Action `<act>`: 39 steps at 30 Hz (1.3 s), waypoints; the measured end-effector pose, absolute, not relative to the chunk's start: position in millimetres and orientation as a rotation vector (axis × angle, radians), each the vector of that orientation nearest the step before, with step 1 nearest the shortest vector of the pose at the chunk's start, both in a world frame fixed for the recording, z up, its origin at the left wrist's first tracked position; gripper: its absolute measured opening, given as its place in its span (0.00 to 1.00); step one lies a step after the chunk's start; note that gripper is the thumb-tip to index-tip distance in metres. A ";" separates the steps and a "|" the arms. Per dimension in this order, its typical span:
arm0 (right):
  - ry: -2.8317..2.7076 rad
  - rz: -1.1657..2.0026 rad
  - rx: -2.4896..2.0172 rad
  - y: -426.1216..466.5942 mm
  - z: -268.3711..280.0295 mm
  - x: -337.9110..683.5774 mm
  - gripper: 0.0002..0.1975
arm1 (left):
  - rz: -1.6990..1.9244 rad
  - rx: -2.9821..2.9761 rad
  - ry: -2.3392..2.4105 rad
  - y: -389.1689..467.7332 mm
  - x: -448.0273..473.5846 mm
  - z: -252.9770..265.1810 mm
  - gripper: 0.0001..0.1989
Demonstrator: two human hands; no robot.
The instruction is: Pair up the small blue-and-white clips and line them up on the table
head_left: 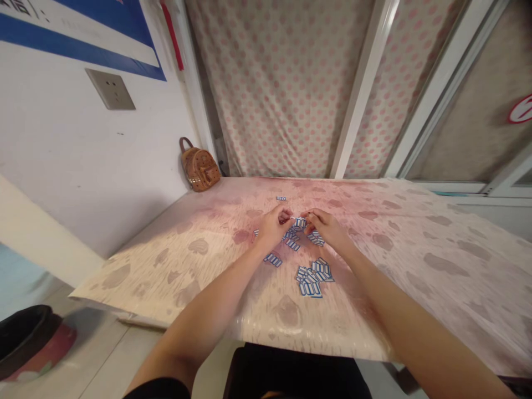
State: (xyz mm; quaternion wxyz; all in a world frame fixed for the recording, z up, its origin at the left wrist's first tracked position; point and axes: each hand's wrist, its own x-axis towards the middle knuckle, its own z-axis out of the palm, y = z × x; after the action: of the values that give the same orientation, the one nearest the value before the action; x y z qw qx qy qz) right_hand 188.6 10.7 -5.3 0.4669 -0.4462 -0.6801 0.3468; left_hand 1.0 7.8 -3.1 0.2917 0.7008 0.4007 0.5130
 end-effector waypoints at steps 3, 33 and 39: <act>-1.628 0.973 -1.056 10.6 -5.4 187.7 0.18 | 1.429 1.838 1.032 7.0 1.8 -0.8 0.08; -1.327 1.272 -1.102 -8.4 15.3 183.4 0.21 | 1.401 1.621 0.924 12.0 4.0 -13.7 0.13; -1.604 1.094 -1.032 -3.3 8.4 182.9 0.21 | 1.346 1.569 0.900 15.3 5.1 -16.1 0.15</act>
State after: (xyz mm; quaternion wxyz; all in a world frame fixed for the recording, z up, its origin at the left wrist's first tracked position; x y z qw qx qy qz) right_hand 182.9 -3.3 8.4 0.4542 -0.4182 -0.6499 0.4433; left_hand 5.1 15.3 -16.1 0.4292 0.6286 0.3604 0.5393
